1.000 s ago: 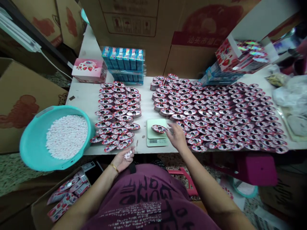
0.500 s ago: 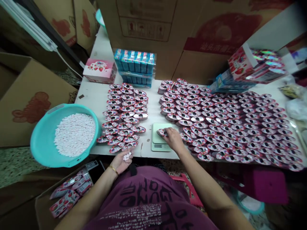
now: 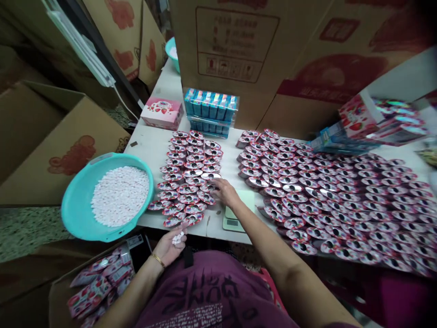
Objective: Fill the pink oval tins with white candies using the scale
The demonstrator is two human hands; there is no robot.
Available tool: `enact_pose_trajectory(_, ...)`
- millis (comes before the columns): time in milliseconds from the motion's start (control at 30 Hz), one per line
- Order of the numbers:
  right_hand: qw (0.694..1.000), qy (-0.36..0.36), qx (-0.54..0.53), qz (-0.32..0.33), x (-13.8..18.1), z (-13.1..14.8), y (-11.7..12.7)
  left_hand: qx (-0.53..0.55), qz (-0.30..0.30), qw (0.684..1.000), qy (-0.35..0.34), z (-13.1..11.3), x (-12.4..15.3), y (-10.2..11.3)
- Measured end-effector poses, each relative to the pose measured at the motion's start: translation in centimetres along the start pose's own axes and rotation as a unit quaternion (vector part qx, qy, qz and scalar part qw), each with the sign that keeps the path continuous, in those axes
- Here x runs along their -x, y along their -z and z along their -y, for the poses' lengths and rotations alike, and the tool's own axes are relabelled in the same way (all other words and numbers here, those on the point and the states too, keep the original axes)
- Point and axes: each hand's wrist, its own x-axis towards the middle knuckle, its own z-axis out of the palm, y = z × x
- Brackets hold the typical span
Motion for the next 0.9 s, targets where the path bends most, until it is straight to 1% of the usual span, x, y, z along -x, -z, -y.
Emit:
enact_pose_trajectory(33, 0.999, -0.027, 0.014, -0.024, 0.7, -1.2, 0.4, -0.003, 0.0, 1.0, 0.002, 0.0, -0.1, -0.1)
enact_pose_trajectory(100, 0.986, -0.123, 0.076, -0.077, 2.3, -4.0, 1.7, -0.01, -0.001, 1.0, 0.005, 0.0, -0.3, -0.4)
enact_pose_trajectory(133, 0.973, -0.177, 0.117, -0.092, 3.0, -5.4, 2.4, -0.012, 0.0, 1.0, 0.006, 0.0, -0.3, -0.6)
enact_pose_trajectory(167, 0.958, -0.221, 0.156, -0.092, 3.7, -6.7, 2.9, -0.015, 0.001, 1.0, 0.006, 0.0, -0.4, -0.9)
enact_pose_trajectory(200, 0.946, -0.247, 0.191, -0.087, 4.3, -7.8, 3.3, -0.017, 0.003, 1.0, 0.006, 0.0, -0.4, -1.2)
enact_pose_trajectory(233, 0.939, -0.255, 0.218, -0.078, 4.7, -8.7, 3.6, -0.019, 0.005, 1.0, 0.005, 0.0, -0.4, -1.6)
enact_pose_trajectory(300, 0.935, -0.241, 0.251, -0.07, 5.2, -9.8, 3.5, -0.022, 0.01, 1.0, 0.007, 0.1, -0.5, -2.5)
enact_pose_trajectory(367, 0.933, -0.229, 0.267, -0.073, 5.5, -10.2, 3.3, -0.023, 0.013, 1.0, 0.014, 0.3, -0.6, -3.5)
enact_pose_trajectory(433, 0.933, -0.231, 0.269, -0.068, 5.7, -10.3, 3.3, -0.022, 0.022, 0.999, 0.022, 0.6, -0.7, -4.6)
enact_pose_trajectory(500, 0.94, -0.216, 0.258, -0.059, 6.1, -10.2, 3.8, -0.024, 0.042, 0.998, 0.03, 1.0, -0.8, -5.7)
enact_pose_trajectory(567, 0.949, -0.192, 0.243, -0.066, 6.7, -9.7, 4.9, -0.026, 0.067, 0.997, 0.035, 1.4, -0.9, -6.5)
enact_pose_trajectory(633, 0.956, -0.165, 0.227, -0.082, 7.7, -8.3, 5.8, -0.023, 0.091, 0.995, 0.035, 1.8, -1.2, -7.2)
enact_pose_trajectory(700, 0.966, -0.129, 0.209, -0.08, 8.9, -6.4, 6.3, -0.016, 0.114, 0.993, 0.033, 2.1, -1.5, -7.7)
enact_pose_trajectory(800, 0.981, -0.071, 0.179, -0.028, 10.8, -3.3, 5.7, -0.01, 0.139, 0.99, 0.034, 2.5, -2.3, -8.1)
enact_pose_trajectory(867, 0.985, -0.059, 0.161, 0.007, 11.7, -1.7, 4.8, -0.011, 0.147, 0.988, 0.035, 2.7, -2.7, -8.3)
enact_pose_trajectory(900, 0.987, -0.061, 0.15, 0.014, 12.0, -1.0, 4.3, -0.013, 0.151, 0.988, 0.035, 2.8, -2.8, -8.3)
